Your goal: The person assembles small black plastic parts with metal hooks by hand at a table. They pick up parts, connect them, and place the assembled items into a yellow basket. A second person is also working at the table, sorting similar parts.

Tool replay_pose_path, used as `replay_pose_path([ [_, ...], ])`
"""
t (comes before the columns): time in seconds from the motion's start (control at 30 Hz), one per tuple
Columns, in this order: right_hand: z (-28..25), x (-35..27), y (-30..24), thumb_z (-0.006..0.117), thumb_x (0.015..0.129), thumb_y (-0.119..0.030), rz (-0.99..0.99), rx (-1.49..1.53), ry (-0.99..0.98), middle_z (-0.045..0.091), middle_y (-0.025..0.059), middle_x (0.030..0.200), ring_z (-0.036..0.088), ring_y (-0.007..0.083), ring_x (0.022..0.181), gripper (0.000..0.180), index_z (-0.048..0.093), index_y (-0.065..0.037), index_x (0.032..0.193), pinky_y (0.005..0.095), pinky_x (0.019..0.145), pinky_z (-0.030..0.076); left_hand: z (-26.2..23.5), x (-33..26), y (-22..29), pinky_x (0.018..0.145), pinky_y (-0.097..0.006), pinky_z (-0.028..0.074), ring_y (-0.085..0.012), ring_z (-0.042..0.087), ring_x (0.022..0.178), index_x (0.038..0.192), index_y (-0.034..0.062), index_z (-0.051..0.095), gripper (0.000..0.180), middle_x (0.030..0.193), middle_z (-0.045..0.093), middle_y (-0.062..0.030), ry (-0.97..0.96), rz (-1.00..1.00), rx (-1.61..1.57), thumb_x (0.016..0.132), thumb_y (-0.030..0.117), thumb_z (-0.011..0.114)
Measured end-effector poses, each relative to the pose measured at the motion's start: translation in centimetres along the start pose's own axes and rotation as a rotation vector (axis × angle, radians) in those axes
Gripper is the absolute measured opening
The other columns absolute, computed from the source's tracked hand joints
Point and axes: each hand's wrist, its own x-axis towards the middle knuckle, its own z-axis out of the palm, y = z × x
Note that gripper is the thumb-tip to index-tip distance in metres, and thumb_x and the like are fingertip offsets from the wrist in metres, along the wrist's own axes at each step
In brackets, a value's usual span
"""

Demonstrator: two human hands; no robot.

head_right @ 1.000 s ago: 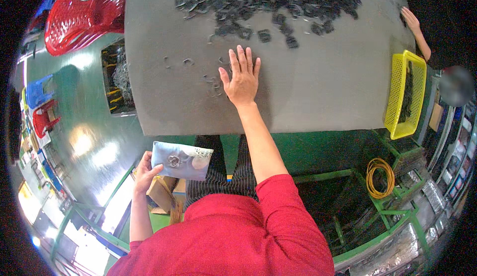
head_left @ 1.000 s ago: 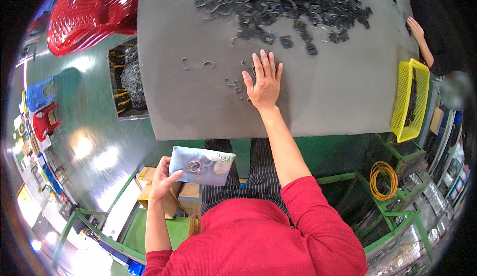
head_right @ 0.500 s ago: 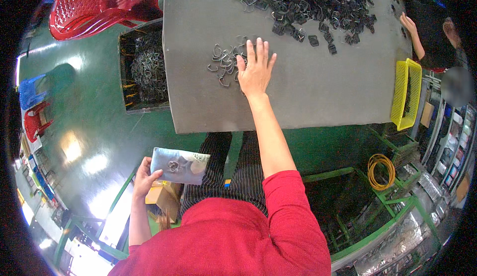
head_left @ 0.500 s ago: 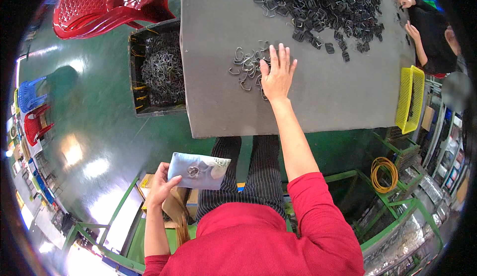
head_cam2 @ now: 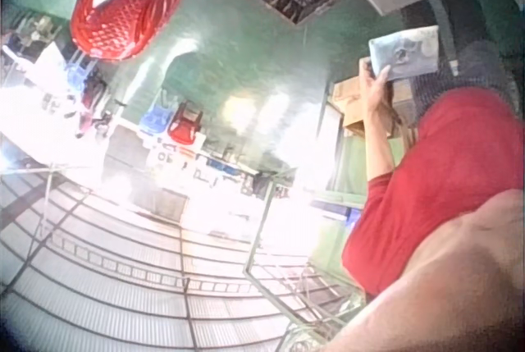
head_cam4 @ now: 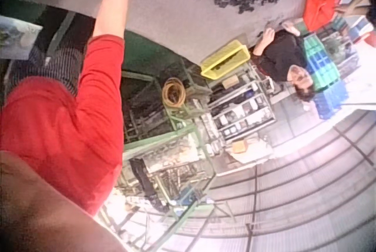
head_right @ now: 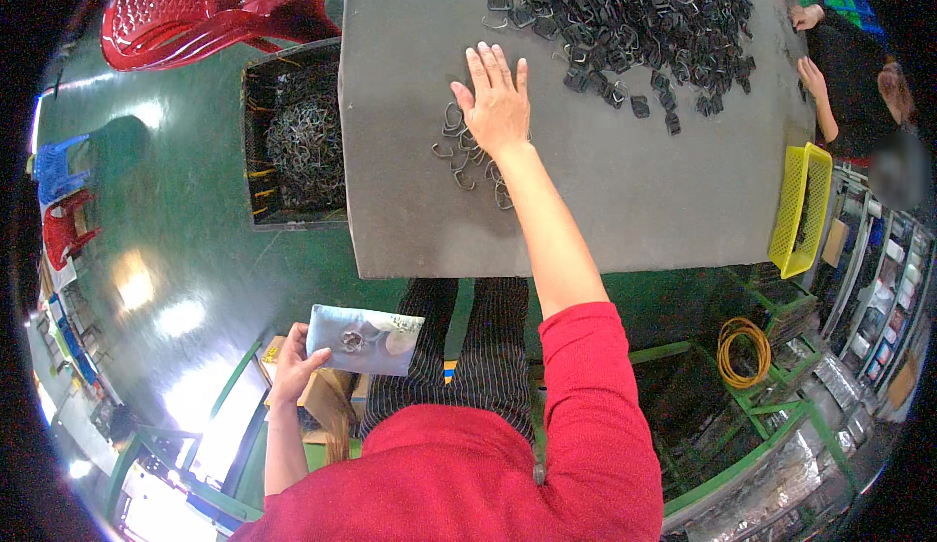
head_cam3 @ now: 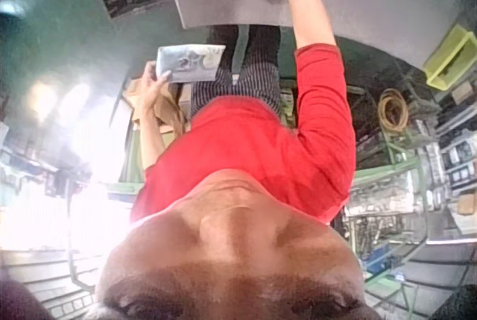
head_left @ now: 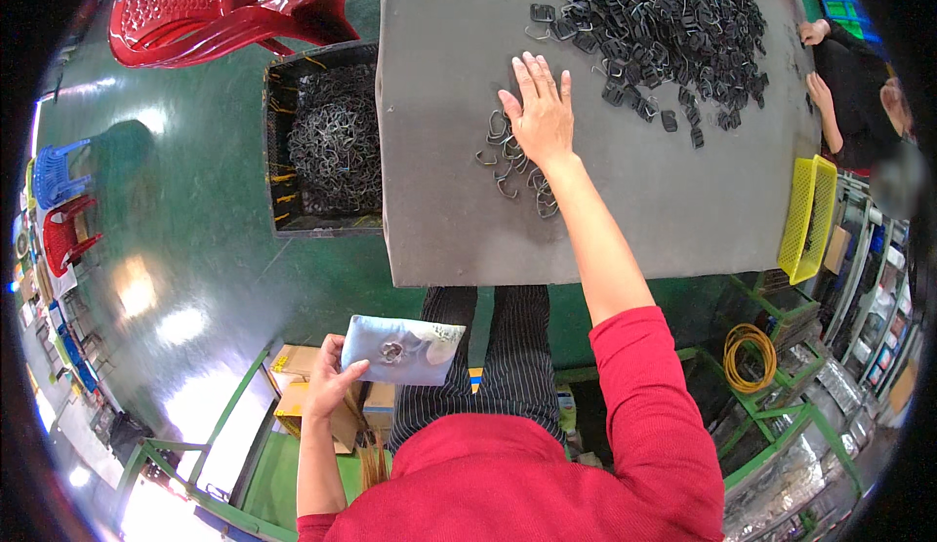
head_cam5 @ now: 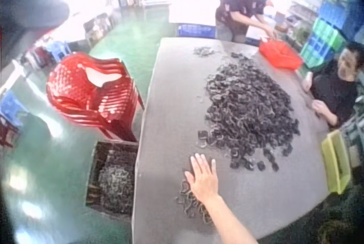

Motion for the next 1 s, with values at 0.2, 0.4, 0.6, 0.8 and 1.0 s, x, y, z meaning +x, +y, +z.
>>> replay_pose_path([
  [0.2, 0.8, 2.8, 1.8, 0.049, 0.091, -0.040, 0.059, -0.055, 0.097, 0.039, 0.0116, 0.140, 0.032, 0.0280, 0.133, 0.054, 0.041, -0.008, 0.134, 0.0506, 0.108, 0.022, 0.6, 0.1, 0.9, 0.078, -0.026, 0.044, -0.0096, 0.051, 0.087, 0.102, 0.0051, 0.047, 0.035, 0.093, 0.054, -0.0008, 0.000, -0.005, -0.023, 0.077, 0.008, 0.071],
  [0.4, -3.8, -2.4, -2.4, 0.054, 0.088, -0.035, 0.010, 0.102, -0.009, 0.042, 0.0109, 0.137, 0.034, 0.0271, 0.131, 0.049, 0.047, -0.010, 0.130, 0.0526, 0.108, 0.019, 0.5, 0.0, -0.3, 0.077, -0.025, 0.043, -0.0093, 0.051, 0.087, 0.102, 0.0047, 0.047, 0.034, 0.092, 0.054, -0.0006, 0.017, 0.024, -0.089, 0.077, 0.008, 0.070],
  [0.6, -4.9, -15.9, -3.0, 0.057, 0.086, -0.034, 0.555, -0.017, 0.036, 0.029, 0.0199, 0.143, 0.023, 0.0406, 0.134, 0.063, 0.034, -0.007, 0.137, 0.0561, 0.107, 0.016, -0.2, 0.6, -0.2, 0.077, -0.024, 0.043, -0.0088, 0.051, 0.086, 0.102, 0.0049, 0.048, 0.034, 0.092, 0.054, -0.0003, -0.008, 0.040, -0.094, 0.077, 0.007, 0.070],
  [0.8, -0.4, -4.6, -3.8, 0.055, 0.086, -0.044, 0.453, 0.033, 0.237, 0.022, 0.0241, 0.146, 0.019, 0.0429, 0.135, 0.070, 0.029, -0.009, 0.141, 0.0592, 0.106, 0.017, -2.2, 0.4, 0.2, 0.076, -0.023, 0.043, -0.0086, 0.051, 0.084, 0.103, 0.0056, 0.048, 0.034, 0.093, 0.054, -0.0005, 0.036, 0.053, -0.035, 0.077, 0.007, 0.071],
  [1.0, 2.4, 1.3, -3.7, 0.050, 0.089, -0.042, 0.155, -0.028, 0.075, 0.040, 0.0096, 0.140, 0.030, 0.0303, 0.134, 0.049, 0.049, -0.016, 0.130, 0.0546, 0.108, 0.019, -4.3, -0.7, -1.7, 0.076, -0.023, 0.043, -0.0085, 0.051, 0.086, 0.102, 0.0058, 0.048, 0.034, 0.092, 0.054, -0.0005, 0.096, 0.051, -0.112, 0.077, 0.007, 0.071],
])
